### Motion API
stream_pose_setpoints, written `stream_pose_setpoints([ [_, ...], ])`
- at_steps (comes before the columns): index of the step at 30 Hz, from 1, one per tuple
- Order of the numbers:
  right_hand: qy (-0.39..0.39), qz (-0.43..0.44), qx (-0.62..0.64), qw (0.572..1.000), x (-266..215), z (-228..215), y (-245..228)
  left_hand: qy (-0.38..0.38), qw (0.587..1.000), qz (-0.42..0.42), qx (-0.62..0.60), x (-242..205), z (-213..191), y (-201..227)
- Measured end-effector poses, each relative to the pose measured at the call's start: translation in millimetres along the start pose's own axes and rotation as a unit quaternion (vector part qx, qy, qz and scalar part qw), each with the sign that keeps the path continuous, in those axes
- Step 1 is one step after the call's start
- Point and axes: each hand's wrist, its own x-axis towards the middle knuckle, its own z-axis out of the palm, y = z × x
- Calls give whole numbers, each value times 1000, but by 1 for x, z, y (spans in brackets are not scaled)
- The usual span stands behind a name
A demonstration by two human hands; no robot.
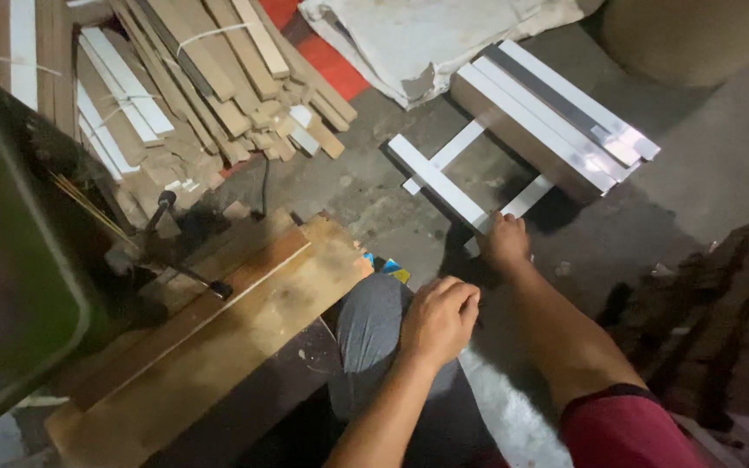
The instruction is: Positioning white strips under an industrial punch machine and stacking them after processing
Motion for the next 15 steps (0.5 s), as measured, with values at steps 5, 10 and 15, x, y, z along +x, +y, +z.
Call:
stream_pose_setpoints([
  [5,122,-154,-74,978,1,6,22,17,1000,-2,3,1,-3,4],
  [10,130,-123,-11,984,1,4,19,25,1000,-5,-11,-1,-1,1],
  [15,173,-116,42,977,9,35,33,22,999,-1,-25,1,-8,6],
])
